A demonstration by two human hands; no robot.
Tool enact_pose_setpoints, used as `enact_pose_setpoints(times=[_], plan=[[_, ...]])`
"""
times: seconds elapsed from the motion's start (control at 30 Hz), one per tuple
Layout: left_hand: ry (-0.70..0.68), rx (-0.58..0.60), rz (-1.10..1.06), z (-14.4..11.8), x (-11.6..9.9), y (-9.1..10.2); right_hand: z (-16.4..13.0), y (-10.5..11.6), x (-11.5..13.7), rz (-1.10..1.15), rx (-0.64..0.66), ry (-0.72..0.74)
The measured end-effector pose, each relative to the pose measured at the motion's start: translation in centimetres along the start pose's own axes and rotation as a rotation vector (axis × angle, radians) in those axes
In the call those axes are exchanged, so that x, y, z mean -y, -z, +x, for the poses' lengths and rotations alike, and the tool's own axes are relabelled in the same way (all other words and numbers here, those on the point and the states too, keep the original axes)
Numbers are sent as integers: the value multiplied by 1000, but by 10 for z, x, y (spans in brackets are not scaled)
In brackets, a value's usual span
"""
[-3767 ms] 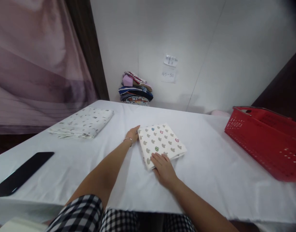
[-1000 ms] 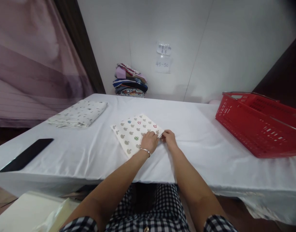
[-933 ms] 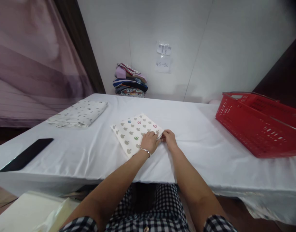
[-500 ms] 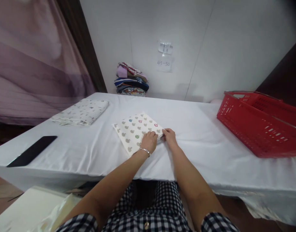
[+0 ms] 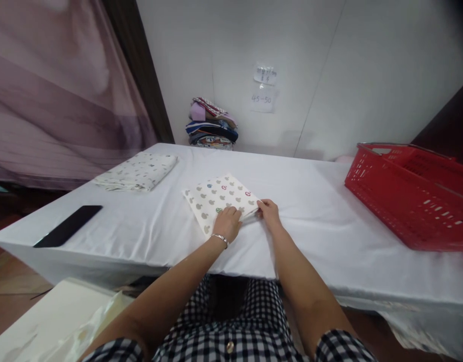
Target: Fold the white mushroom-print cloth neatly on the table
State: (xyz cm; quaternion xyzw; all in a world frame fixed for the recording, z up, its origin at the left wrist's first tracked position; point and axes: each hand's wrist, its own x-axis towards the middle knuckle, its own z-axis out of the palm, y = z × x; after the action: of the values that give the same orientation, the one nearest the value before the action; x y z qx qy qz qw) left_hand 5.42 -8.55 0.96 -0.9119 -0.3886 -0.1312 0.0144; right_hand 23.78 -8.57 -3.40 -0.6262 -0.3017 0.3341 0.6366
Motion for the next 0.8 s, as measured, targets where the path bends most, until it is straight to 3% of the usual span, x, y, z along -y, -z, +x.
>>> enact_pose_setpoints(times=[0.23, 0.37, 0.43, 0.57, 0.67, 0.8], plan=[[1, -40, 51, -2, -2, -8, -2, -1, -4, -142, -32, 83], [-69, -115, 73, -14, 1, -18, -6, 3, -5, -516, -133, 410], [-91, -134, 66, -19, 2, -20, -11, 3, -3, -600, -143, 620], [-94, -132, 69, -25, 3, -16, -24, -5, 1, -666, 117, 979], [-88, -142, 66, -30, 5, -11, -29, -10, 2, -684, 283, 1014], [-79, -158, 39, -41, 11, -5, -30, -10, 1, -668, 285, 976]])
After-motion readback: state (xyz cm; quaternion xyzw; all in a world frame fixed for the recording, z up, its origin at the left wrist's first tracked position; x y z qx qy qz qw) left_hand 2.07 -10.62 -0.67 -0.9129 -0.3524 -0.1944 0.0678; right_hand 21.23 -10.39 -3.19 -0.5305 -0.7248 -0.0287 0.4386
